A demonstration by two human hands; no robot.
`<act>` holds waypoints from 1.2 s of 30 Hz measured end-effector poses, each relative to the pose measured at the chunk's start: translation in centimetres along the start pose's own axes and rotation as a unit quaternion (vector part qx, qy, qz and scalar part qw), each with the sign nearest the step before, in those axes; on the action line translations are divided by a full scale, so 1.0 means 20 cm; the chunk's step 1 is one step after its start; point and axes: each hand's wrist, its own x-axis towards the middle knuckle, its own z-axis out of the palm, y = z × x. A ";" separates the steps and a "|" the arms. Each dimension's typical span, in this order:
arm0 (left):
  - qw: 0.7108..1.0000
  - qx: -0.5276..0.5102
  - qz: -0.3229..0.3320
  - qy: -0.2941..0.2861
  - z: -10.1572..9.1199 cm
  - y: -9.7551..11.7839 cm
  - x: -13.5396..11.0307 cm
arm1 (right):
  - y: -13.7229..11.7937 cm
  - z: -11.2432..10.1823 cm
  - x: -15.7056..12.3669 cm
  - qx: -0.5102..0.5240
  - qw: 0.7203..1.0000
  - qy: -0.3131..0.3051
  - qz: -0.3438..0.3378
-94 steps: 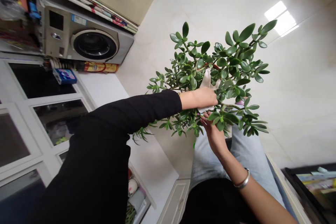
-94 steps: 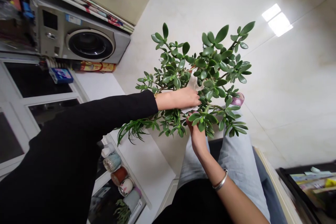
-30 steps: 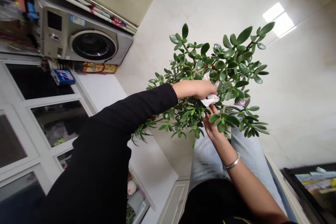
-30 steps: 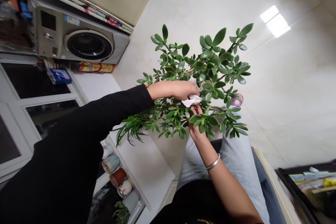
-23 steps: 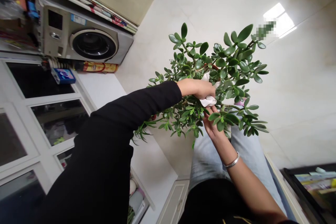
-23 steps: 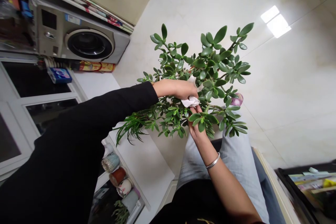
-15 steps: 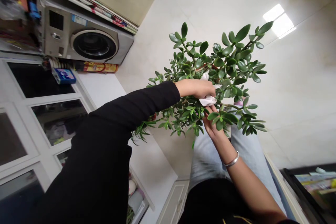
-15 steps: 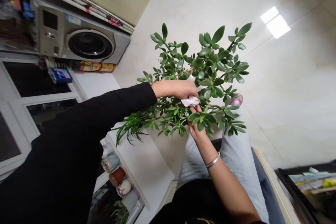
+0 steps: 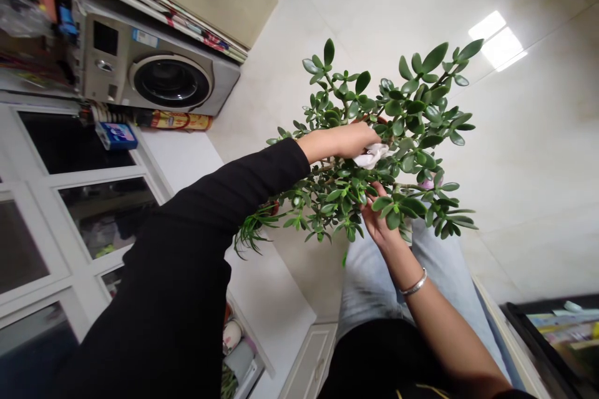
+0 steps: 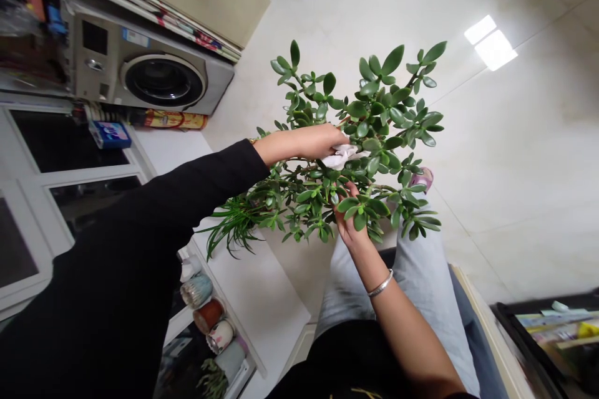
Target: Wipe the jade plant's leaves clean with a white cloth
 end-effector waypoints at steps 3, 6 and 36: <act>0.997 0.041 0.005 -0.059 0.01 0.02 0.03 | 0.00 -0.01 -0.01 0.003 1.000 -0.003 0.004; 0.994 0.057 -0.001 -0.097 0.03 0.05 0.05 | -0.01 0.00 -0.02 0.018 1.000 -0.007 0.011; 0.987 0.052 -0.057 -0.143 -0.10 0.11 -0.01 | 0.00 -0.03 0.07 0.037 0.999 -0.009 0.037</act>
